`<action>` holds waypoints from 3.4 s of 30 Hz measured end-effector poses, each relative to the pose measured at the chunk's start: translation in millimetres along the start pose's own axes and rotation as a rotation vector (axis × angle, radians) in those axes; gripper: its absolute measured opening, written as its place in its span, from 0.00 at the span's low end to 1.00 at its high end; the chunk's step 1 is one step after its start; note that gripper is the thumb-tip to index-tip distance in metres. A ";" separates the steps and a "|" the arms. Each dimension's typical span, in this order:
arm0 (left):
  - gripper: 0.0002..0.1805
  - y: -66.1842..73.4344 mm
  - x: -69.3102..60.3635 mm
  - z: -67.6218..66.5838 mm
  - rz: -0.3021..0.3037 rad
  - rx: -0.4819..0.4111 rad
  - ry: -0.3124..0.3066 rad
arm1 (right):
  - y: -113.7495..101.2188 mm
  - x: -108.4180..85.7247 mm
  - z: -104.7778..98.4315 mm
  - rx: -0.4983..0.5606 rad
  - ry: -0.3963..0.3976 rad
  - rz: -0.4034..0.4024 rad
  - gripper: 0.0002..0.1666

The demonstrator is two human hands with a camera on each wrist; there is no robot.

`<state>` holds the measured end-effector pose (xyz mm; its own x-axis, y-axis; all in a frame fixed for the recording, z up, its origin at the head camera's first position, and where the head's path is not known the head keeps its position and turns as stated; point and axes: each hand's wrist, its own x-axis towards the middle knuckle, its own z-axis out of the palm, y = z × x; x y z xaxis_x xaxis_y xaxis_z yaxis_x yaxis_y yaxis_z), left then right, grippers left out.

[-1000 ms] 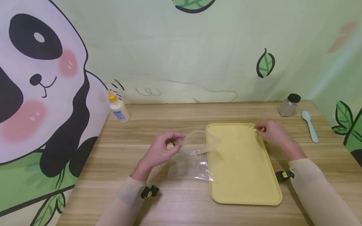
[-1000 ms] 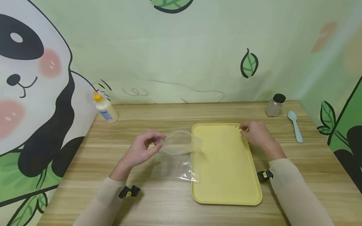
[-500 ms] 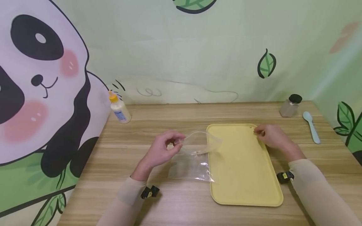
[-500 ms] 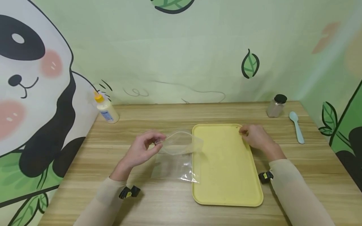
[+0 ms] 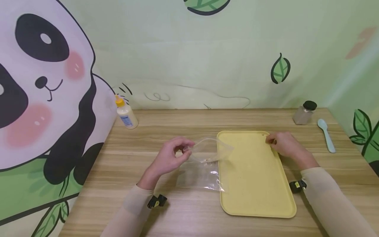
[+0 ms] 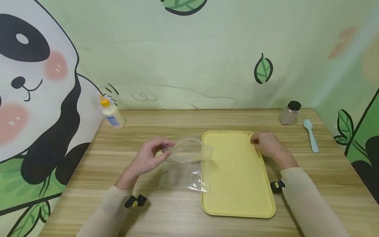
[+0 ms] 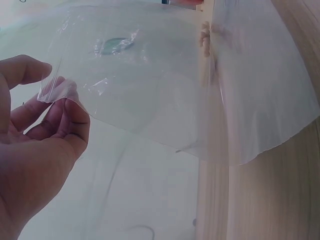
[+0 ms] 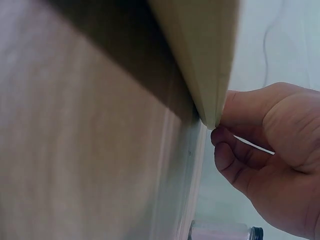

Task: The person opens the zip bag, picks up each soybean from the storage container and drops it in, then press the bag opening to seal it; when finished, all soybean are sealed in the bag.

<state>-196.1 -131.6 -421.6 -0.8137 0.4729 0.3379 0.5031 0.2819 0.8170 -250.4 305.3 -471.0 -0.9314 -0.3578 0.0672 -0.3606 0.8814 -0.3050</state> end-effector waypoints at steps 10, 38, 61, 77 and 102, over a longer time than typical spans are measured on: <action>0.14 0.5 -2.1 -1.4 0.021 -0.016 0.007 | -1.1 2.4 -1.6 -0.035 0.000 -0.005 0.05; 0.14 33.9 -2.8 -4.1 0.027 -0.002 -0.001 | -19.2 1.2 -14.2 0.025 0.089 -0.043 0.08; 0.14 34.2 -2.4 -3.0 0.037 -0.004 0.002 | -98.8 7.3 -42.7 0.019 0.368 -0.314 0.07; 0.14 35.6 -2.8 -3.9 0.011 -0.004 -0.004 | -149.4 16.1 -38.5 0.180 0.446 -0.533 0.13; 0.15 6.1 -1.2 3.9 0.004 -0.015 -0.017 | -191.0 7.3 -15.3 0.263 0.549 -0.660 0.09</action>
<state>-190.9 -127.1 -418.8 -0.8068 0.4880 0.3330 0.5015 0.2678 0.8227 -189.1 139.0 -397.7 -0.4561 -0.5093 0.7298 -0.8706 0.4254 -0.2472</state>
